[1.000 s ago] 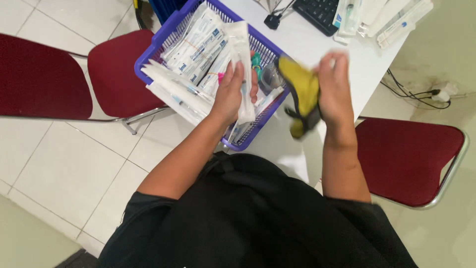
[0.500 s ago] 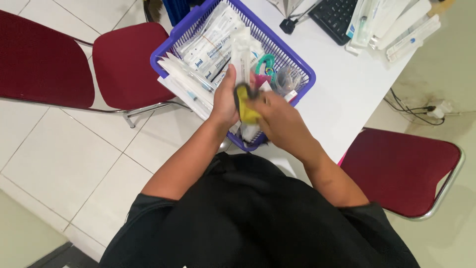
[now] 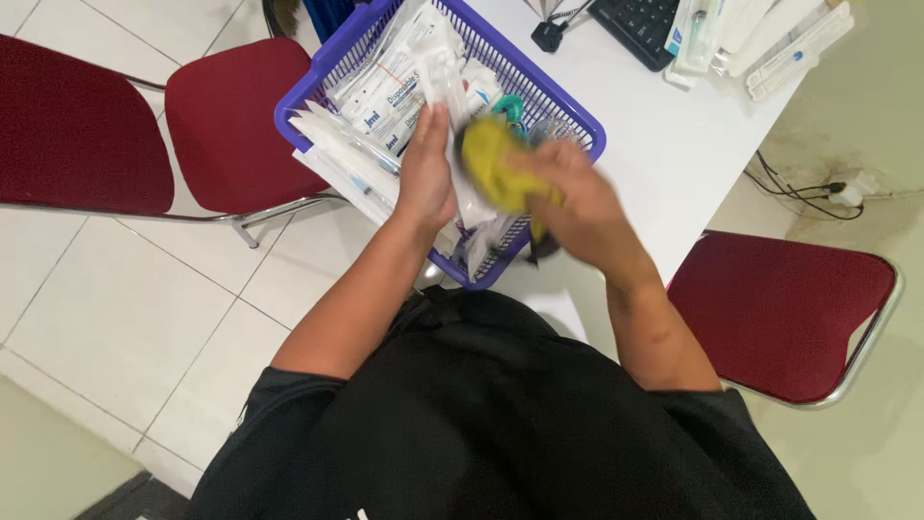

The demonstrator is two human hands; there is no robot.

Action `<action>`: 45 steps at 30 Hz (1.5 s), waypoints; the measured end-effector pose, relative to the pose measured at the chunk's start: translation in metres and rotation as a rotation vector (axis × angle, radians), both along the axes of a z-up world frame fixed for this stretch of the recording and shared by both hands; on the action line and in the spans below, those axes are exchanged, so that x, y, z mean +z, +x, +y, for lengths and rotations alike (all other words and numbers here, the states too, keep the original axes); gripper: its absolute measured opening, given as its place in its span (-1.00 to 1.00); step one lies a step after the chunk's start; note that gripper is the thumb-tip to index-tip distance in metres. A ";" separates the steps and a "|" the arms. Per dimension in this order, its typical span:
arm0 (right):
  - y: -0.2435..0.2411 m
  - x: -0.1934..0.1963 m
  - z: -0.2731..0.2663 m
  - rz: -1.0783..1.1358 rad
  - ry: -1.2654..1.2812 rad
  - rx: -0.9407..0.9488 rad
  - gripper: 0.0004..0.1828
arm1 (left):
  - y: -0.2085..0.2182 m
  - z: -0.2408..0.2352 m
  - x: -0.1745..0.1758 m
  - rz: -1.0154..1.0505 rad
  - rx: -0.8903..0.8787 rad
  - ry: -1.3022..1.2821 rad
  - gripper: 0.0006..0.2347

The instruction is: The person gathers syringes, a medical cap, and packaged medical supplies into a purple basket while wiping a scanner with a cloth. They then carry the basket to a cabinet and place it on a shelf.

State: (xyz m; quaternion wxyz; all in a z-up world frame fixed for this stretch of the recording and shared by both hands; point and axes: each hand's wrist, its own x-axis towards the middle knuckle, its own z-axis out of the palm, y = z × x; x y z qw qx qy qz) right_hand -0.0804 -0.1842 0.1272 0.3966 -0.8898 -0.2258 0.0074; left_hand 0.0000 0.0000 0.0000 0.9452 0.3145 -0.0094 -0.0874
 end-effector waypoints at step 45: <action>-0.030 -0.019 -0.007 -0.099 0.146 0.008 -0.49 | -0.025 0.010 -0.008 -0.240 -0.162 -0.268 -0.51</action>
